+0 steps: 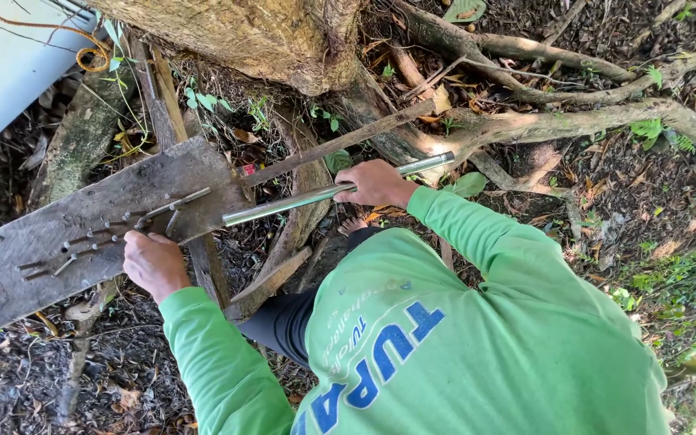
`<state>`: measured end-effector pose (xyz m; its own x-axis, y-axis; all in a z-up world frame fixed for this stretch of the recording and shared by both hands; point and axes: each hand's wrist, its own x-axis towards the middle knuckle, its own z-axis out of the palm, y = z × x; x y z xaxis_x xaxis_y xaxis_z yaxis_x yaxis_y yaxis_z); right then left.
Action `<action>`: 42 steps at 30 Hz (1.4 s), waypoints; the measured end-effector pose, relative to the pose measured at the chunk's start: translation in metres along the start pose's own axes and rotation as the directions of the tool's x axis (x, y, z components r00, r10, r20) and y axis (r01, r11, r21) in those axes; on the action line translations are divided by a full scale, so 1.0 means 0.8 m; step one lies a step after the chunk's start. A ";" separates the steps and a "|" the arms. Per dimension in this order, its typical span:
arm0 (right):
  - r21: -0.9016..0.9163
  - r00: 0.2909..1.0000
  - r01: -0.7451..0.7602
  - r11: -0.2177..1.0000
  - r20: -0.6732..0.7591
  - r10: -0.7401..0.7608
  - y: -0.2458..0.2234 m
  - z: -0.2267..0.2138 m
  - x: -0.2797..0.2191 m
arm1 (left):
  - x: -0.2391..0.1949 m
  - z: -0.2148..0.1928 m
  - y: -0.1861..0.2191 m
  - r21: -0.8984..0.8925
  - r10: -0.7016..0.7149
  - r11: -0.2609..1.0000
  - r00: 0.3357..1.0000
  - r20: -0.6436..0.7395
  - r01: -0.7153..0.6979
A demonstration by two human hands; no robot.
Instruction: The recorder is bending rebar using a pipe tool on a wooden jig with nails.
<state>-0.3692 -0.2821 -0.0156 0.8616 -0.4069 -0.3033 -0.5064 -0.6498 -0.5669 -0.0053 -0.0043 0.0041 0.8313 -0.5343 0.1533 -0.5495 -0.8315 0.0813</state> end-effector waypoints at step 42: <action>-0.154 0.993 0.032 0.988 -0.111 -0.050 0.017 -0.057 0.041 | 0.032 -0.021 0.095 -0.303 0.592 0.745 0.799 -0.111 -0.594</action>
<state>-0.3497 -0.3336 0.0020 0.8768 -0.4426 -0.1880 -0.4773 -0.7537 -0.4518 -0.0269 -0.0785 0.0310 0.3294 -0.9018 0.2799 -0.9287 -0.2560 0.2682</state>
